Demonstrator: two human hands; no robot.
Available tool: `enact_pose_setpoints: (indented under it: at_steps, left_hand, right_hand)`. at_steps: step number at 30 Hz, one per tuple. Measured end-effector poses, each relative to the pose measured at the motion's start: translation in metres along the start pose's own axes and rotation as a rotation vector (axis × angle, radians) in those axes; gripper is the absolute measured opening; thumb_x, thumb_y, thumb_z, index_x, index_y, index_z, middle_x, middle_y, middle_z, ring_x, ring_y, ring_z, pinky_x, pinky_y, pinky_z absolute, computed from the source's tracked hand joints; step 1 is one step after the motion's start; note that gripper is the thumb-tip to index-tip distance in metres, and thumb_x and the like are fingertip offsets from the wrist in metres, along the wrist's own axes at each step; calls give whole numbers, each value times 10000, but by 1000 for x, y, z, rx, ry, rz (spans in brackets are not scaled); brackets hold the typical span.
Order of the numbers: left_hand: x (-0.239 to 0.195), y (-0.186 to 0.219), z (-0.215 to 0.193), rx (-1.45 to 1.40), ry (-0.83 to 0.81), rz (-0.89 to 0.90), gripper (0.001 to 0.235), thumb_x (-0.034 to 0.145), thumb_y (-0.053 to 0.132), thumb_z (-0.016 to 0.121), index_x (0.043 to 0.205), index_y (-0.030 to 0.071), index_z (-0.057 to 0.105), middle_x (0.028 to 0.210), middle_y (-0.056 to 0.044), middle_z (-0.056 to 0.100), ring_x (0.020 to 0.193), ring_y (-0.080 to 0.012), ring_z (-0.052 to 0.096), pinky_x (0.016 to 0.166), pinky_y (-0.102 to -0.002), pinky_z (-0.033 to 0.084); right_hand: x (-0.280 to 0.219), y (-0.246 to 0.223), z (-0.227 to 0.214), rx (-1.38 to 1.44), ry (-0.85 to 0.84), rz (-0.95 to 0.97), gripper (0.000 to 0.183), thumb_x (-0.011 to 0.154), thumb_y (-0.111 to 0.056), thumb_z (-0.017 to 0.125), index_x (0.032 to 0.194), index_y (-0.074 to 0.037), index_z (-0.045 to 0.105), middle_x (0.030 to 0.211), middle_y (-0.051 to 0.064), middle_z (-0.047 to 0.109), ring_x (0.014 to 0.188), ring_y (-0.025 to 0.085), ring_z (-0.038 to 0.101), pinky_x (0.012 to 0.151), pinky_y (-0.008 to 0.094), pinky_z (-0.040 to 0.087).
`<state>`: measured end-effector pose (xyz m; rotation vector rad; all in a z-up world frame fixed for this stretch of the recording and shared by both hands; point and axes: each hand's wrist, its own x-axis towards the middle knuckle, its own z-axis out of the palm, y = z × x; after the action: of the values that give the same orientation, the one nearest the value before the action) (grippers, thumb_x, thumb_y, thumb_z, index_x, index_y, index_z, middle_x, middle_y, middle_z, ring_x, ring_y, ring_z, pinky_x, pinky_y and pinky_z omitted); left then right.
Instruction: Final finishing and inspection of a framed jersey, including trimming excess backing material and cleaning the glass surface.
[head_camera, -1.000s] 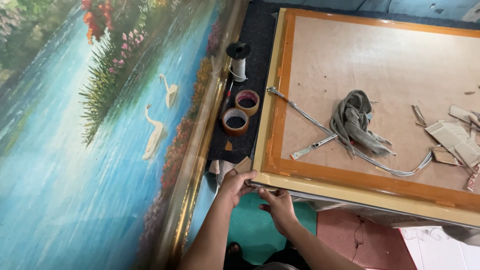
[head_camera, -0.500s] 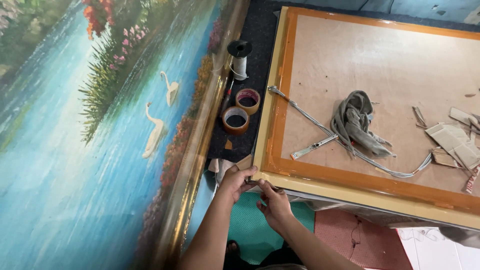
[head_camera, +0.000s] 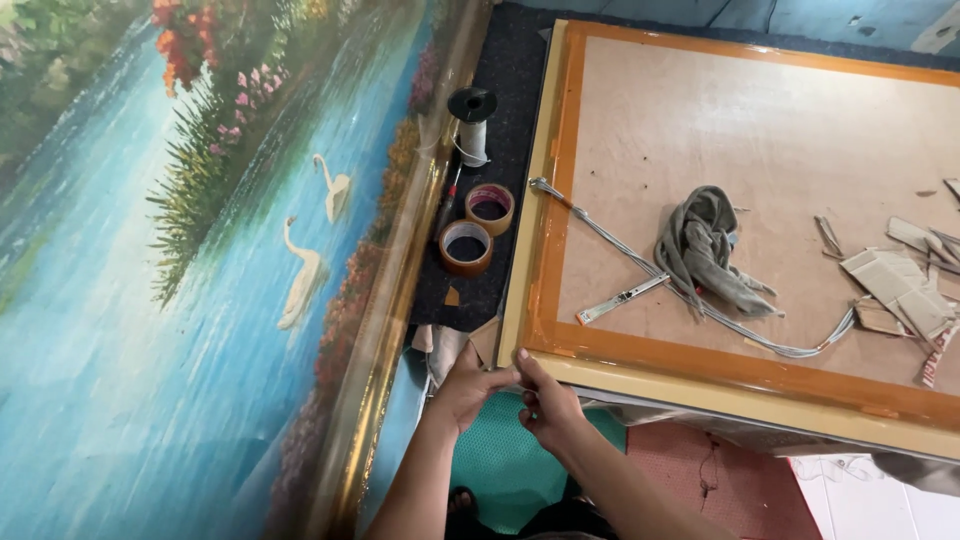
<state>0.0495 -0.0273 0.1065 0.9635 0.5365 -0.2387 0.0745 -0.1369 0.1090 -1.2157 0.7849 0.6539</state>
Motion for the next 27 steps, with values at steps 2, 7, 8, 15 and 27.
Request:
enact_pose_setpoints:
  at_steps: [2, 7, 8, 15, 27]
  left_hand:
    - [-7, 5, 6, 185, 116, 59, 646, 651, 51, 663, 1244, 110, 414, 1169, -67, 573, 1093, -197, 532, 885, -303, 444]
    - [5, -5, 4, 84, 176, 68, 687, 616, 12, 687, 1234, 79, 395, 1223, -124, 495, 1121, -253, 494, 875, -343, 471]
    - [8, -8, 4, 73, 189, 65, 766, 611, 20, 683, 1291, 95, 340, 1347, -135, 392, 1224, -286, 417, 920, -364, 453]
    - [25, -36, 4, -186, 219, 119, 508, 658, -119, 584, 1132, 52, 524, 1027, -128, 619, 933, -262, 596, 773, -337, 498]
    - [4, -18, 17, -51, 281, 174, 503, 629, 2, 694, 1088, 67, 501, 1049, -96, 609, 977, -236, 590, 802, -336, 489]
  right_hand:
    - [0, 0, 1, 8, 11, 12, 298, 650, -308, 762, 742, -122, 548, 626, -6, 428, 541, 101, 327, 415, 207, 247]
    - [17, 14, -12, 179, -179, 11, 242, 724, -293, 695, 815, -114, 559, 685, -11, 466, 593, 101, 372, 480, 213, 310]
    - [13, 14, -16, 195, -230, -5, 280, 770, -305, 640, 919, -75, 582, 759, 10, 499, 637, 119, 401, 520, 229, 357]
    - [36, 42, -41, 153, -286, -182, 137, 788, -136, 631, 896, -81, 568, 798, 42, 578, 693, 162, 540, 581, 291, 464]
    - [20, 39, -34, 86, -246, -299, 238, 812, -187, 581, 957, -3, 624, 910, 87, 653, 669, 134, 553, 529, 276, 488]
